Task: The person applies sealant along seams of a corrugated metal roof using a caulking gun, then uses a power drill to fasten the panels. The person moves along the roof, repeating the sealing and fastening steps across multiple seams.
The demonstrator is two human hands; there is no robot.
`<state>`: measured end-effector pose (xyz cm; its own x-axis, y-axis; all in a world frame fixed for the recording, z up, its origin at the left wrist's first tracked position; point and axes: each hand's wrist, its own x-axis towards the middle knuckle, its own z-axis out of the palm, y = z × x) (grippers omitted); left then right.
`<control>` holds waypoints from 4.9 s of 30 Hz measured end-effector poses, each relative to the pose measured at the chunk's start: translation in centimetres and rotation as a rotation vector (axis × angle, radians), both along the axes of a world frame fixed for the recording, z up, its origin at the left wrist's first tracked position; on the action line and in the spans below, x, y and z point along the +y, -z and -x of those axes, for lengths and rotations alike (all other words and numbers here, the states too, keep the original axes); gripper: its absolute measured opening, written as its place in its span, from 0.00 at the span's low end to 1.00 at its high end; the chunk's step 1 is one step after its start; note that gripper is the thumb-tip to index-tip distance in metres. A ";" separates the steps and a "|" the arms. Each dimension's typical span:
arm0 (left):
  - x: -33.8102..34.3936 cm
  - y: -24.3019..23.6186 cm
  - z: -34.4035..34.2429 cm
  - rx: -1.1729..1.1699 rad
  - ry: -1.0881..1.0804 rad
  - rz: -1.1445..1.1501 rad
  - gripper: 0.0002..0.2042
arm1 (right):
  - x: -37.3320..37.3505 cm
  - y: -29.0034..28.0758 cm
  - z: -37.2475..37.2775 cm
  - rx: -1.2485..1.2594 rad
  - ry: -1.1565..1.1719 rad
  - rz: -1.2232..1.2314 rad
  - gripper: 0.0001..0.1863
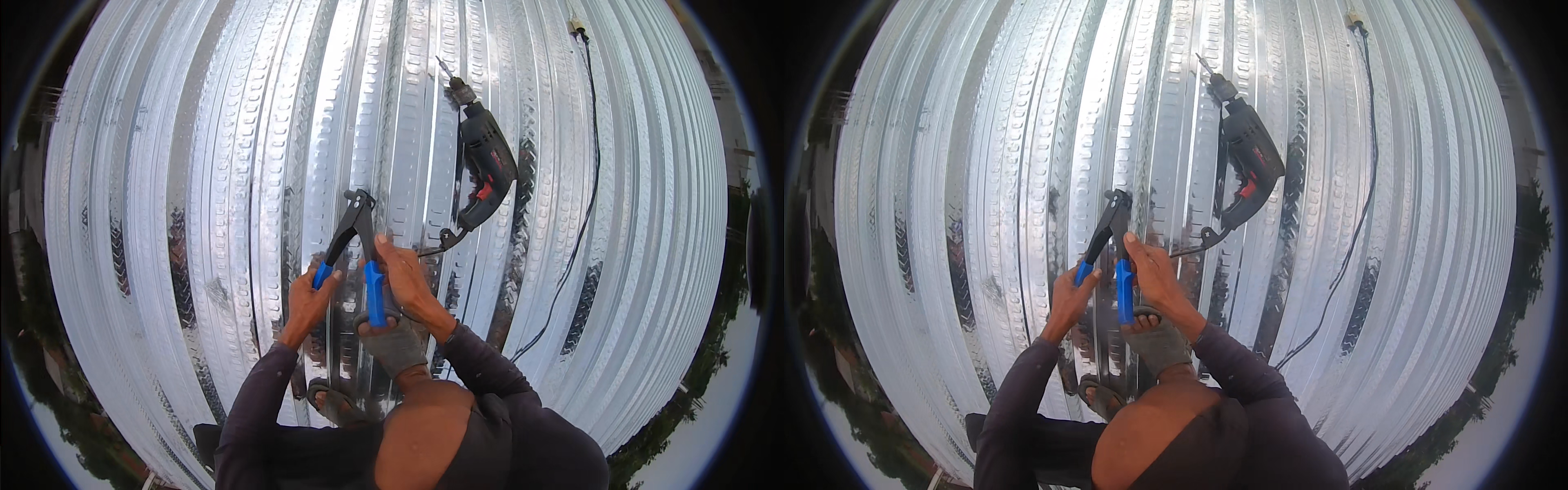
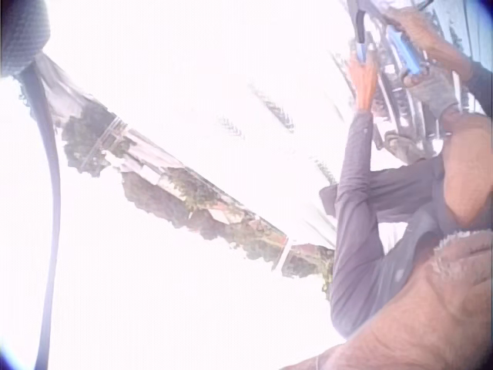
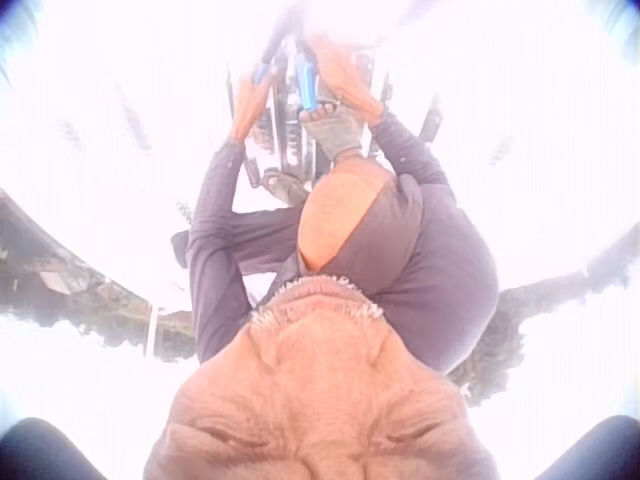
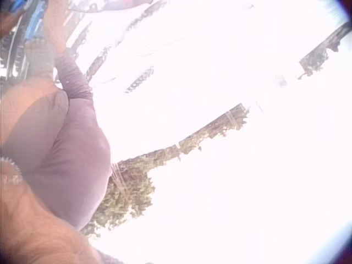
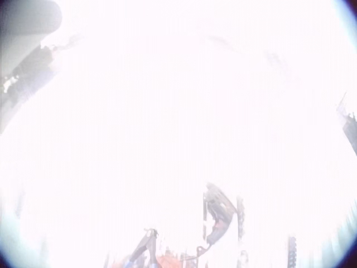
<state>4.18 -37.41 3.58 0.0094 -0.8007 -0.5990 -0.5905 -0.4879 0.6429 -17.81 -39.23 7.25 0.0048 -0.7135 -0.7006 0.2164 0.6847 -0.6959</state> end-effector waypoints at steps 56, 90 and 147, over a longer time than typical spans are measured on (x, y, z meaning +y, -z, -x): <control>13.1 -16.3 -17.4 -0.003 -0.331 0.138 0.14 | 0.5 6.8 20.6 -0.561 0.398 0.173 0.27; 43.7 -36.8 -10.3 1.943 -2.545 0.440 0.15 | 26.2 -41.0 -29.6 0.056 -2.197 1.292 0.39; 124.2 -37.0 -18.5 2.012 -2.472 0.819 0.28 | 106.9 -43.3 -45.9 0.143 -2.719 0.764 0.45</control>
<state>22.67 86.74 40.61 0.4220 -0.3325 -0.8434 0.3071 0.9277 -0.2120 28.07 67.70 50.57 0.5715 0.5514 -0.6077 -0.0545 -0.7134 -0.6986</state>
